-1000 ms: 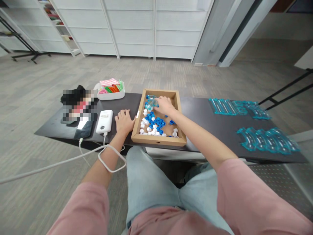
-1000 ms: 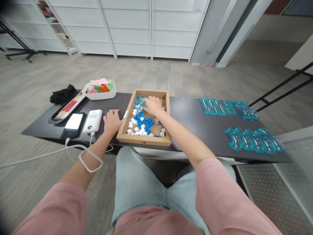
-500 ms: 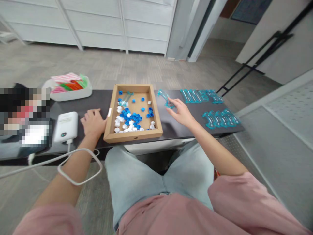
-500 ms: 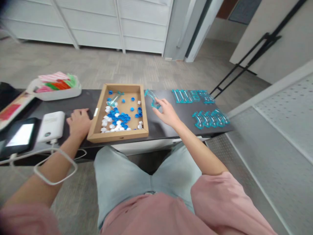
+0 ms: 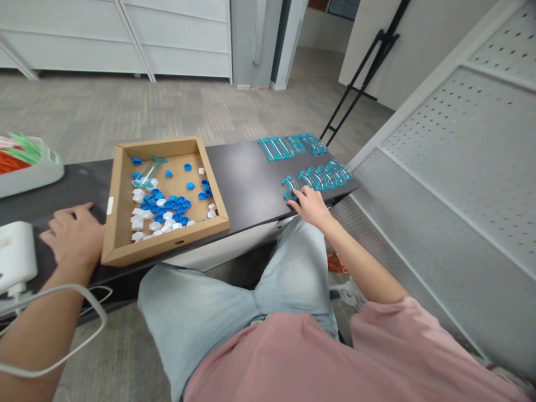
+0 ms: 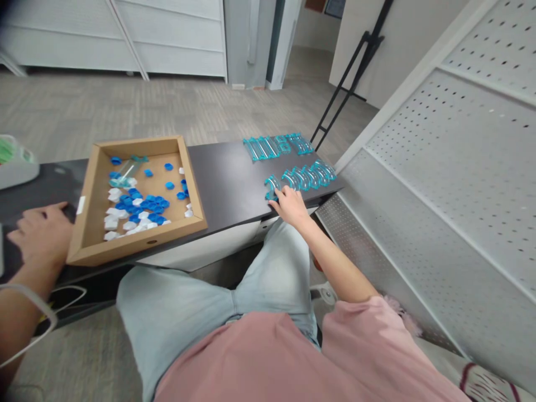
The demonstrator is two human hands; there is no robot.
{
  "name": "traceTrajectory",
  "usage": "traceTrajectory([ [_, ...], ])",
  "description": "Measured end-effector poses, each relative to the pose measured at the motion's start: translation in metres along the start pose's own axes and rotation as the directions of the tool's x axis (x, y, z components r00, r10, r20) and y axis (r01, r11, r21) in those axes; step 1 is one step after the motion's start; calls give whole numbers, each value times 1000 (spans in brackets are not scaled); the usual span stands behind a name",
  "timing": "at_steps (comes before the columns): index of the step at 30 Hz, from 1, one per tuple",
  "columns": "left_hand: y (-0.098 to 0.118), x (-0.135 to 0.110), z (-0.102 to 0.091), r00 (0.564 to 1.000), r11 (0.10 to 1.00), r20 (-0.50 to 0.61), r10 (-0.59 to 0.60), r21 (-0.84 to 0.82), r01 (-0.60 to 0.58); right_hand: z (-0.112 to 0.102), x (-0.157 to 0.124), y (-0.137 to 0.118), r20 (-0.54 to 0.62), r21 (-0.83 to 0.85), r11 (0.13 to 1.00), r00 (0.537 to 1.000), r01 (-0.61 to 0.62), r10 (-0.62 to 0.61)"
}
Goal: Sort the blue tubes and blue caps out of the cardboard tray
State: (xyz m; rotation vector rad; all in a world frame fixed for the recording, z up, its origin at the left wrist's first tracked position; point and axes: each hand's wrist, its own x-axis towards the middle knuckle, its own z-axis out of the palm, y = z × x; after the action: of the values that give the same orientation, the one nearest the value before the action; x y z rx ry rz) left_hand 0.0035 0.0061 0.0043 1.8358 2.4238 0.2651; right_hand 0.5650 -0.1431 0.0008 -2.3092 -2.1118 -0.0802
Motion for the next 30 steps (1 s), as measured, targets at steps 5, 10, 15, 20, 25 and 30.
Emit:
traceTrajectory([
  [5, -5, 6, 8, 1000, 1000, -11, -12, 25, 12, -4, -1, 8, -11, -41, 997, 998, -58, 57],
  [10, -3, 1, 5, 1000, 999, -18, 16, 42, -15, -14, -5, 12, -79, -27, 998, 995, -57, 55],
  [15, 6, -10, -8, 999, 998, 23, 37, 42, -38, -26, 9, -39, -199, 137, 973, 967, 186, -157],
  [20, 4, -11, -8, 998, 998, 10, 59, -6, -59, -51, 70, -163, -225, 335, 788, 856, 517, -466],
  [25, 0, -9, -4, 998, 997, -5, 70, -35, -71, -62, 157, -297, -3, 397, 738, 805, 545, -593],
  [30, 2, -7, -2, 998, 999, -18, 53, -4, -54, -49, 208, -358, 118, 287, 807, 817, 516, -565],
])
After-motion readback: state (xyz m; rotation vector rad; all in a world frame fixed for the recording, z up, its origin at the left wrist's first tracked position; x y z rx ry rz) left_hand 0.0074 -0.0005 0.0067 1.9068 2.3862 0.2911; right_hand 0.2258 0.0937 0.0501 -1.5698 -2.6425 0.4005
